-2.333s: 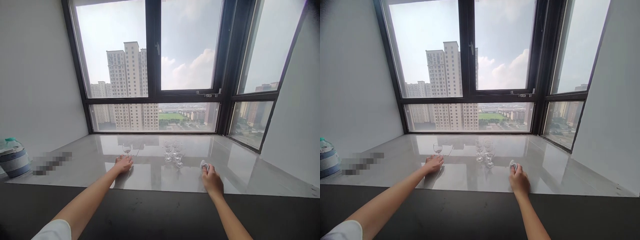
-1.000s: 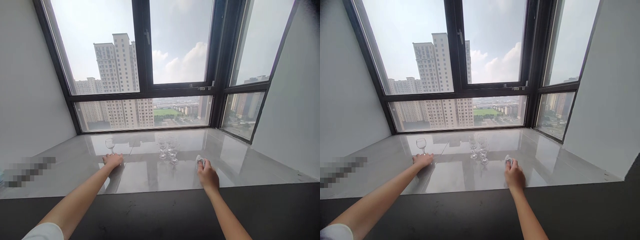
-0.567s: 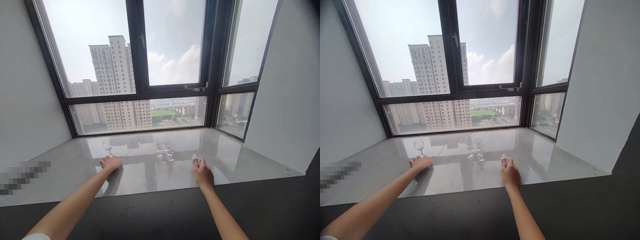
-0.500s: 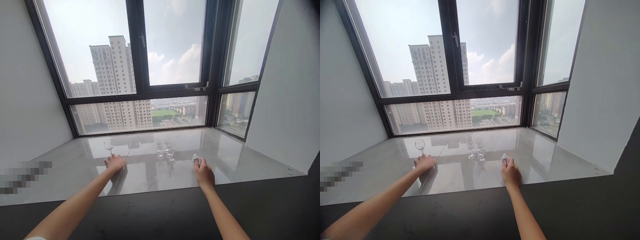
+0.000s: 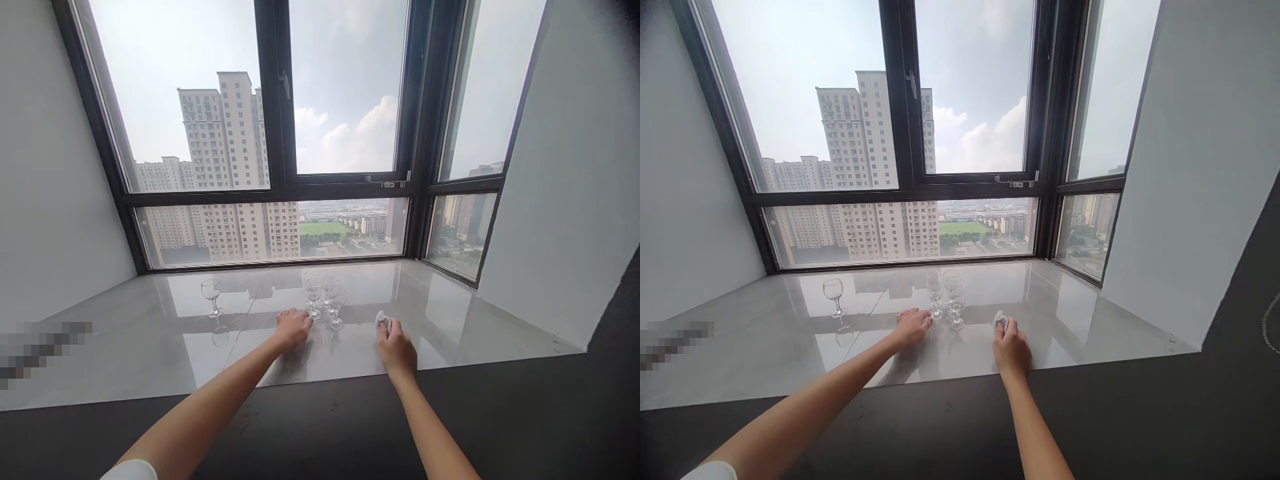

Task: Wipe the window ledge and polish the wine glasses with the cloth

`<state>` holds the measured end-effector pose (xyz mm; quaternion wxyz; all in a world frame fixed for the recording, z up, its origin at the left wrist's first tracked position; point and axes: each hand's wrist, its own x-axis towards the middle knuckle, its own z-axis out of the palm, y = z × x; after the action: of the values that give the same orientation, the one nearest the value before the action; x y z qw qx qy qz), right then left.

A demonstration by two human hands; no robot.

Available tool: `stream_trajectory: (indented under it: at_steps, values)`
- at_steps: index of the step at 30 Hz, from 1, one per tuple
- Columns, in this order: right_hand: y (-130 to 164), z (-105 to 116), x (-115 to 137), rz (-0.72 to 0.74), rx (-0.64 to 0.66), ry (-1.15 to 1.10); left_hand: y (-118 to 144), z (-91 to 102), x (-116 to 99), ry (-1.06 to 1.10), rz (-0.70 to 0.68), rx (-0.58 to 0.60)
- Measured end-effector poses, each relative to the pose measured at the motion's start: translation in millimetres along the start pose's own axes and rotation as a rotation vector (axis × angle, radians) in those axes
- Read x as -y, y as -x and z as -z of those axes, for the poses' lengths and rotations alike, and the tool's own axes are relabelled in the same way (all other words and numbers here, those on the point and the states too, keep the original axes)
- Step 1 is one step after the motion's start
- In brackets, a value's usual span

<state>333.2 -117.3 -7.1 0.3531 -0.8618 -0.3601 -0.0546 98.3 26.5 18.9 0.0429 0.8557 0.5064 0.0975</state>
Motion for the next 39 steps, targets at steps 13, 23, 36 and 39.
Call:
stream_trajectory:
  at_steps: [13, 23, 36, 39]
  values:
    - [-1, 1, 1, -0.020, -0.009, -0.035, -32, -14.8, -21, 0.033, -0.149, 0.051]
    - [-2, 1, -2, -0.035, 0.000, -0.062, 6, -7.3, 18, -0.054, -0.141, -0.010]
    - [-3, -1, -5, -0.044, 0.054, -0.023, 98, 34.3, 169, -0.179, 0.111, -0.127]
    - [-3, -2, -6, -0.057, 0.058, -0.008, 109, 37.5, 194, -0.186, 0.185, -0.121]
